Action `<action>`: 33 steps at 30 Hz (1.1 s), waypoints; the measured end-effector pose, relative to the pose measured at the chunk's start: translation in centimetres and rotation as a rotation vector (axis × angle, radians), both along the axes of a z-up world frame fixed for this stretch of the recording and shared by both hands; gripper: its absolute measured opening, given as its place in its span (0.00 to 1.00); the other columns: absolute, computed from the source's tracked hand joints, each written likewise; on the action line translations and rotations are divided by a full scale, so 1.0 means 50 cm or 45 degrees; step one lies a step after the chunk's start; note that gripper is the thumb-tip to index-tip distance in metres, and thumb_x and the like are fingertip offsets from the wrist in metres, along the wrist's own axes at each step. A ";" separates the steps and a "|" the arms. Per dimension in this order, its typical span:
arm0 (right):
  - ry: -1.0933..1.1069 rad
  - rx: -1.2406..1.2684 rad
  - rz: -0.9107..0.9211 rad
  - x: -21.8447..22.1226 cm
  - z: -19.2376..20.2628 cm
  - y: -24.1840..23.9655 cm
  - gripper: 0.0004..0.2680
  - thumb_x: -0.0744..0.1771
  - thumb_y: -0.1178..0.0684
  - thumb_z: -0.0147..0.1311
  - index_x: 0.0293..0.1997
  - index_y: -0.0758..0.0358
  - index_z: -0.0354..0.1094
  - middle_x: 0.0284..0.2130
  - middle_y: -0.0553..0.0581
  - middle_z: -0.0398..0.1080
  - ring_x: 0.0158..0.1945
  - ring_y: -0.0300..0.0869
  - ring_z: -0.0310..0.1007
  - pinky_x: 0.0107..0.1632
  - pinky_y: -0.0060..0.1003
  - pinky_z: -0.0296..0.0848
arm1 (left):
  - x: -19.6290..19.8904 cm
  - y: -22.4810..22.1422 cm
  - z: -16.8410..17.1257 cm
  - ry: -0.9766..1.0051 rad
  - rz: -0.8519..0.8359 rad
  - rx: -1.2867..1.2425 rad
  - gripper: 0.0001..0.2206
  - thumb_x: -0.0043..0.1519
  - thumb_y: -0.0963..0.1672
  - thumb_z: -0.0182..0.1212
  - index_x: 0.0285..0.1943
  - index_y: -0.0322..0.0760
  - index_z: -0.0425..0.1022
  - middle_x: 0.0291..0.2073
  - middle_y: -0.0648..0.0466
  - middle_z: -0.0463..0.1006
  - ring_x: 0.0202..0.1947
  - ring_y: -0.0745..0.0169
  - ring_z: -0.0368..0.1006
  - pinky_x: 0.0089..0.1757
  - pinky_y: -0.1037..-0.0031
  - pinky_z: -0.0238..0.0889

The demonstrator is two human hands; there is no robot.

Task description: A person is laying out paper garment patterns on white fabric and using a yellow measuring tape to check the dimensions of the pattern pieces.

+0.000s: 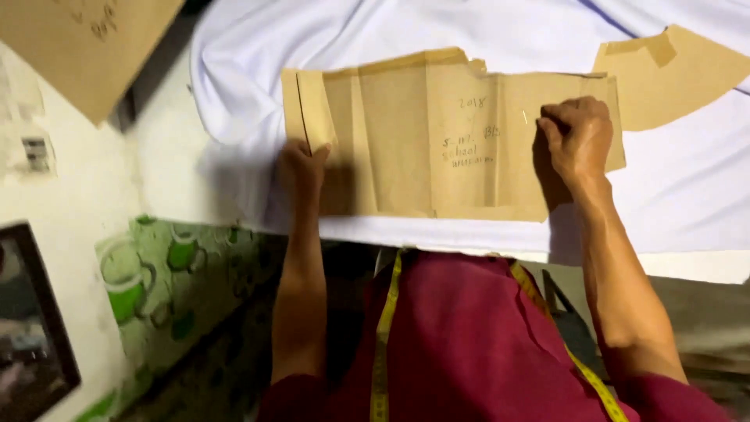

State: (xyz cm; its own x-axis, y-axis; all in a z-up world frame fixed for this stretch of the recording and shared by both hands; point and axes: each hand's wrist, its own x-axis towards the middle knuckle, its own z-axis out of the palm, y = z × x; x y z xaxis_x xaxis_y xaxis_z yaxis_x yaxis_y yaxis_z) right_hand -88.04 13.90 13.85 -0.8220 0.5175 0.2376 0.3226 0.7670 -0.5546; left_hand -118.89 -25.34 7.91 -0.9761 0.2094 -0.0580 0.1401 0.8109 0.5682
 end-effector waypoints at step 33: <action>0.116 -0.269 -0.163 0.022 -0.124 -0.036 0.02 0.77 0.73 0.58 0.55 0.81 0.75 0.52 0.69 0.69 0.51 0.54 0.74 0.59 0.40 0.73 | -0.051 -0.035 0.109 -0.865 0.083 0.687 0.20 0.57 0.45 0.69 0.56 0.27 0.78 0.51 0.46 0.82 0.48 0.61 0.77 0.35 0.73 0.73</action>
State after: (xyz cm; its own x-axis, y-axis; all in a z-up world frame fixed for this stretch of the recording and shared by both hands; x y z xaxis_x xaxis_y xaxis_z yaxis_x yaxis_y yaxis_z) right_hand -86.91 12.11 7.66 -0.7266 0.6622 0.1831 0.3513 0.5871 -0.7293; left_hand -121.43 -27.09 13.38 -0.7770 0.3210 -0.5414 -0.4064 0.4010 0.8210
